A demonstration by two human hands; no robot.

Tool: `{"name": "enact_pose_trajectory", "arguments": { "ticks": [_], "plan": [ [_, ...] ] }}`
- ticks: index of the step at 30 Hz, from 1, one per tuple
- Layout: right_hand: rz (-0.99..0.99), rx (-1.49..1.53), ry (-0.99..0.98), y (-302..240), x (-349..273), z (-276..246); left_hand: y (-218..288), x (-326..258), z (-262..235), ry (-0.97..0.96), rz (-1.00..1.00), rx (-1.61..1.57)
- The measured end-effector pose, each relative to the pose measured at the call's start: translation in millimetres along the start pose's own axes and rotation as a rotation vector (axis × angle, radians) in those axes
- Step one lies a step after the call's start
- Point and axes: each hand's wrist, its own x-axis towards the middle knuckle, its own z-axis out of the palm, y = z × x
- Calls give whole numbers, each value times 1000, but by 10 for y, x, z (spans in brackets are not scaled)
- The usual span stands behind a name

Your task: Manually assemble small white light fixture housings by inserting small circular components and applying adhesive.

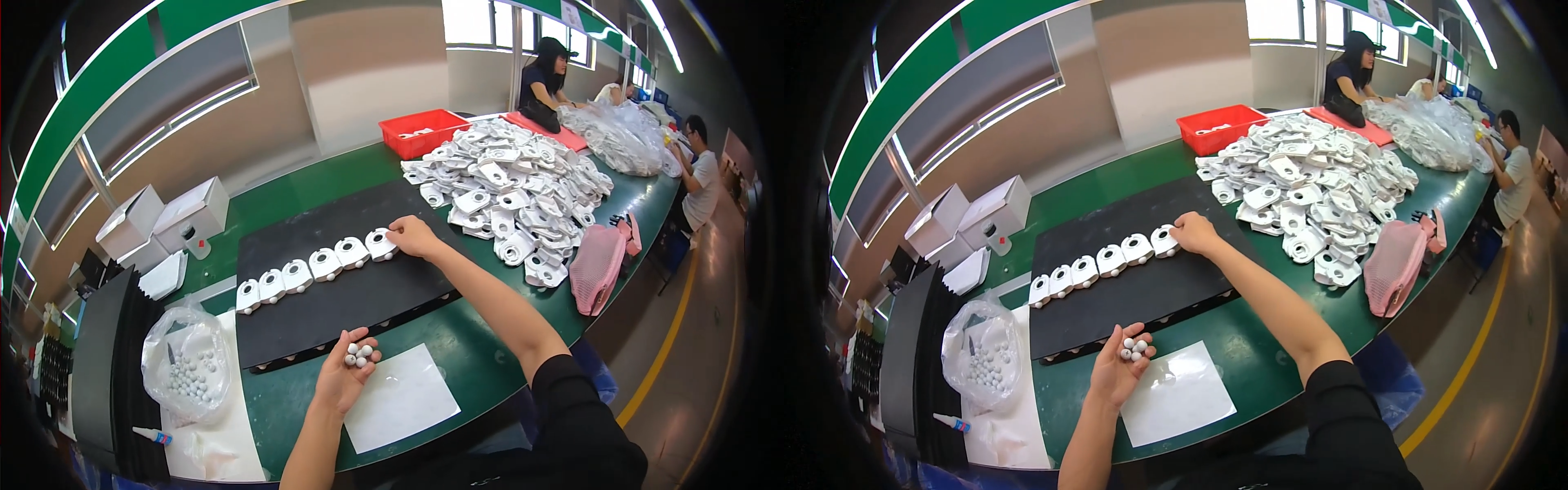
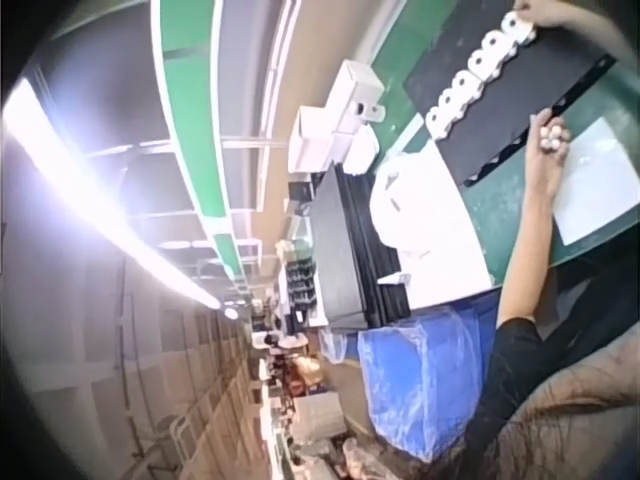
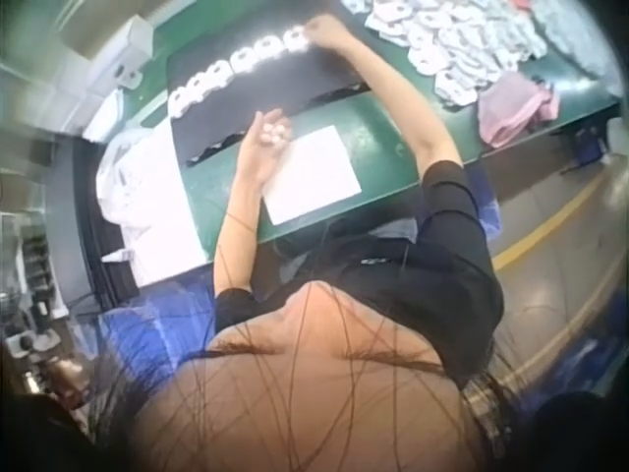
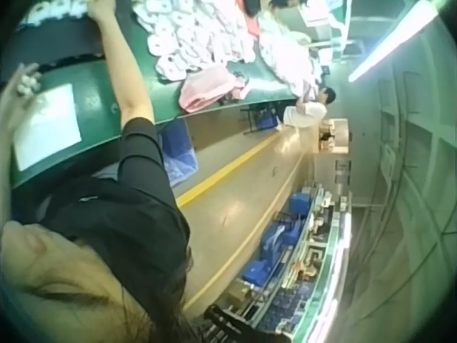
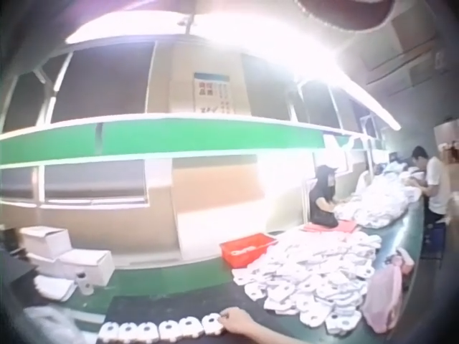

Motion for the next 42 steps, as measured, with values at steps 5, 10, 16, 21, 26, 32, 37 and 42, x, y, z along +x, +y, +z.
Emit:
{"name": "enact_pose_trajectory", "arguments": {
  "ticks": [5, 10, 16, 21, 26, 32, 37, 42],
  "plan": [
    [-135, -68, 114, 141, 17, -262, 13, -28, 70, 32, -13, 44],
    [182, -505, 388, 437, 26, -883, -1, 6, -96, -102, -44, 13],
    [440, -232, 265, 730, -5, -1170, -6, -31, -10, -18, -12, 181],
    [516, 199, 376, 927, 60, -1150, -33, 4, -139, -100, -7, 185],
    [73, 97, 882, 923, -184, -1091, -14, -21, -86, -80, 7, 95],
    [-268, 600, 487, -42, -1184, -886, 29, -59, -42, -41, 89, 81],
    [-167, 657, -156, -434, -2089, -465, 71, -51, -13, -51, 126, 42],
    [-84, 759, -323, -356, -2321, -72, 39, -2, -24, -34, 164, 57]
  ]
}}
